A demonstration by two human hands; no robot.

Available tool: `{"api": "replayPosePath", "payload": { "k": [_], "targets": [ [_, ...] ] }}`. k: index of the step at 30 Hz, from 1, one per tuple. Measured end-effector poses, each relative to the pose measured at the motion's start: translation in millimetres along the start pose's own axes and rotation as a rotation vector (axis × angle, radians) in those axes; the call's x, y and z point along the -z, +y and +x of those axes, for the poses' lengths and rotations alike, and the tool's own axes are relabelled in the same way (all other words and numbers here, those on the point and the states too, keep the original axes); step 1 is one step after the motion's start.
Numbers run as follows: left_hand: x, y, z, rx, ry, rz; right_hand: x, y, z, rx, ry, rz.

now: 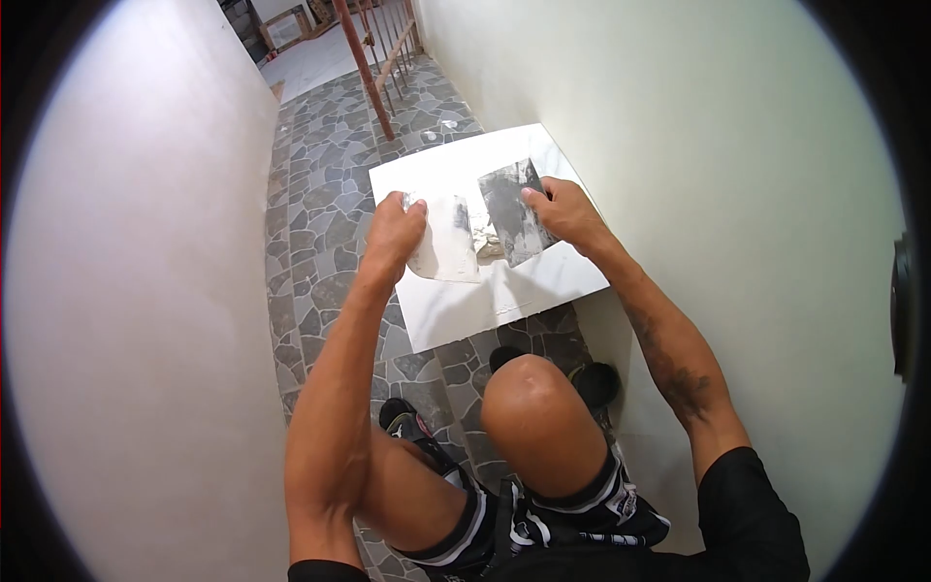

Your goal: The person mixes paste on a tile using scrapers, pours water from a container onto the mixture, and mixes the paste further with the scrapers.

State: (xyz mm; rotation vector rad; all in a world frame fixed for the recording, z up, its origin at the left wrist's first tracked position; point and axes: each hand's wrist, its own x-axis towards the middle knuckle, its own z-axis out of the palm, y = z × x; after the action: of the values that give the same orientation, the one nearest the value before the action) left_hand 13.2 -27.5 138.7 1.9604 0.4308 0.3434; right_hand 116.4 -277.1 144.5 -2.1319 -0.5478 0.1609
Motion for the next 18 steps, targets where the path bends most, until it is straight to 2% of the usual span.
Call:
{"api": "replayPosePath", "payload": {
  "k": [2,5,7,10,14,18],
  "targets": [
    [-1,-6,-1,0.135,-0.046,-0.134,-1,9,4,-0.108,-0.041,0.169],
    [1,1,-6,0.219,-0.088,-0.181,-4,21,11,-0.26,-0.08,0.363],
    [1,-2,-6,0.189,-0.094,-0.206,-6,19,10,-0.368,-0.085,0.543],
    [2,0,-7,0.204,-0.142,-0.209,-3,13,8,-0.529,-0.095,0.588],
    [4,-6,-2,0.306,-0.202,-0.188,-2,22,9,-0.627,-0.128,0.728],
    [-8,-1,-9,0.495,-0.223,-0.313,-3,24,5,-0.679,-0.208,0.83]
  ]
}}
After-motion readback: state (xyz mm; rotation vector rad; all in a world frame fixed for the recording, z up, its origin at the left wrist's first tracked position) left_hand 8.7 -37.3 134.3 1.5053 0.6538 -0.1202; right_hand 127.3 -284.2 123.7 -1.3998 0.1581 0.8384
